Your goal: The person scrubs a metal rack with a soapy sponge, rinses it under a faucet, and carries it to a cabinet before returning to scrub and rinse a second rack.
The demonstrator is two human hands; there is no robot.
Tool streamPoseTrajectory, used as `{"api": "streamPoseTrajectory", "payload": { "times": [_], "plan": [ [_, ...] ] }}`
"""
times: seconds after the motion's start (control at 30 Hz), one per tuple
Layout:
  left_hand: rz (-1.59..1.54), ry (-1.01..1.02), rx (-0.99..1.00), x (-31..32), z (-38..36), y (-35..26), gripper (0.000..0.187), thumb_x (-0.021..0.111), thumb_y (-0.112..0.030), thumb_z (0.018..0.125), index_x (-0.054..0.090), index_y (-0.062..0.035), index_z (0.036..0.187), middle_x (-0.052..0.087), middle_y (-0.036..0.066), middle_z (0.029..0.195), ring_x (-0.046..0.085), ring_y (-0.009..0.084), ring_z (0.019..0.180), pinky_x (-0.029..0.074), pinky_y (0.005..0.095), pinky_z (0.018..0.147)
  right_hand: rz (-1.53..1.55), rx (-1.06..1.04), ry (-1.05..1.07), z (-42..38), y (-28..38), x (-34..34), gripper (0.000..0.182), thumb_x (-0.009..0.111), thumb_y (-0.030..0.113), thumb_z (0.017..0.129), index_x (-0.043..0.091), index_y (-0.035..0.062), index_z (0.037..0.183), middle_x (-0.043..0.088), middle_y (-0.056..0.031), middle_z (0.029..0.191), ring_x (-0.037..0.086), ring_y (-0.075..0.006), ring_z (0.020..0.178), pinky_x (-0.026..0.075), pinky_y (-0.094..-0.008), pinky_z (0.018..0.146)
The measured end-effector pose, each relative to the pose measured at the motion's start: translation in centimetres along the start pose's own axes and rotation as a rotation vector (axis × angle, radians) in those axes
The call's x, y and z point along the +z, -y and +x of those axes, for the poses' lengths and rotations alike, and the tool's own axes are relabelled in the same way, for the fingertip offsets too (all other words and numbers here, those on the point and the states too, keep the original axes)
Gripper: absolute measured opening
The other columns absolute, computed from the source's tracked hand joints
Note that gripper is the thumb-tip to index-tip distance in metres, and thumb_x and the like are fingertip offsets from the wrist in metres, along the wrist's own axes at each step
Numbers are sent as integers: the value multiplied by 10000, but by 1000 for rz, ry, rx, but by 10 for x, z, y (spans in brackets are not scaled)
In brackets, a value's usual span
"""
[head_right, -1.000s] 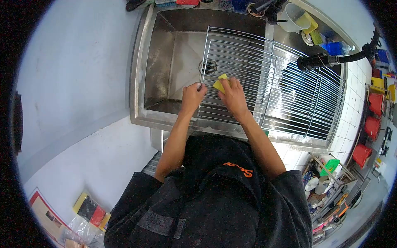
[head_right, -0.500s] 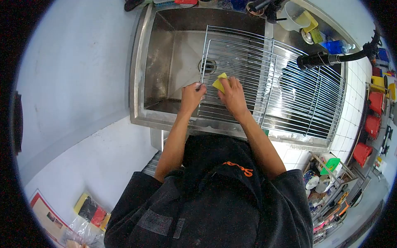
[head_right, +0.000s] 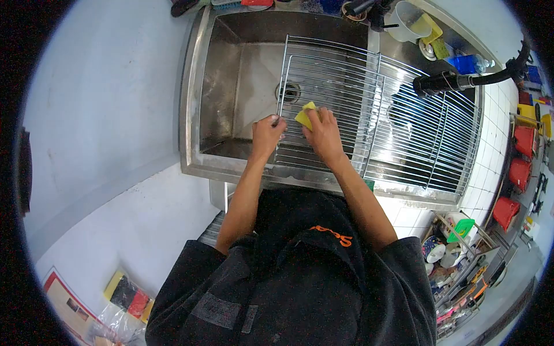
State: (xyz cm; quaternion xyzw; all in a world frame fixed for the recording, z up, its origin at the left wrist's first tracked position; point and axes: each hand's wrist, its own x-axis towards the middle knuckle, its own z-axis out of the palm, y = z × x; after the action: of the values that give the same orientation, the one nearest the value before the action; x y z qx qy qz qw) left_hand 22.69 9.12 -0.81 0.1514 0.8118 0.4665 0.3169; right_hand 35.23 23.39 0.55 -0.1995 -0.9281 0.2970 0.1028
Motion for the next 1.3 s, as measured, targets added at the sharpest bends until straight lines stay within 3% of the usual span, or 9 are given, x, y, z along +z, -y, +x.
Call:
{"api": "streamPoseTrajectory", "payload": {
  "times": [0.17,0.27,0.37,0.47,0.67,0.93,1.03,1.17,1.3],
  "plan": [
    [3,10,-3,-1,-1,3,189,630,-119,933,699,57,947,710,100,763,677,127,627,557,269,570,38,4,42,0,-2,-4,533,766,106,779,531,69,1256,543,-218,1182,547,-402,1106,463,-486,953],
    [-308,-37,-87,4,-15,10,253,598,-195,957,698,38,962,731,122,792,728,200,681,548,302,626,54,1,36,0,-1,-7,522,770,102,777,539,68,1244,543,-217,1169,548,-399,1097,472,-482,943],
    [-442,-32,-218,3,-38,37,423,520,-352,1024,703,28,1055,748,99,907,732,173,864,551,317,766,85,-15,-35,2,-3,-5,488,765,94,777,554,61,1216,541,-213,1143,552,-396,1071,481,-483,922],
    [-722,227,-452,2,-58,63,639,402,-540,1040,651,20,1222,722,119,1110,655,181,1111,477,366,965,93,11,-78,11,12,3,437,748,88,785,566,50,1181,540,-211,1132,557,-395,1052,486,-486,908],
    [-817,115,-483,1,-54,12,831,328,-701,989,490,-11,1424,493,167,1483,401,257,1404,252,401,1170,16,-168,101,3,56,55,306,615,93,855,567,46,1154,537,-225,1163,563,-404,1075,490,-469,916],
    [-1088,563,-582,-13,-38,50,1060,151,-833,913,485,53,1390,615,266,1303,615,341,1179,440,432,1067,104,-683,414,-64,41,33,225,560,141,896,576,70,1108,546,-187,1190,571,-357,1109,508,-438,963],
    [-1088,611,-592,-15,-36,53,1002,191,-802,936,503,47,1367,633,248,1277,626,331,1157,478,420,1024,86,-608,645,-60,53,41,233,546,168,899,588,101,1118,552,-165,1184,571,-339,1115,510,-440,956],
    [-833,595,-474,-10,-35,56,751,345,-650,1013,579,10,1283,688,155,1198,652,239,1081,509,371,950,-49,-662,327,-68,36,32,264,565,178,878,601,137,1136,562,-134,1125,591,-325,1064,496,-455,921],
    [-479,418,-378,1,-44,58,506,419,-474,1066,635,-29,1177,708,78,1093,660,163,1048,524,324,847,-173,-96,231,-75,-33,-25,408,621,90,839,563,139,1240,570,-141,1079,594,-340,1015,473,-483,894]
  ]
}}
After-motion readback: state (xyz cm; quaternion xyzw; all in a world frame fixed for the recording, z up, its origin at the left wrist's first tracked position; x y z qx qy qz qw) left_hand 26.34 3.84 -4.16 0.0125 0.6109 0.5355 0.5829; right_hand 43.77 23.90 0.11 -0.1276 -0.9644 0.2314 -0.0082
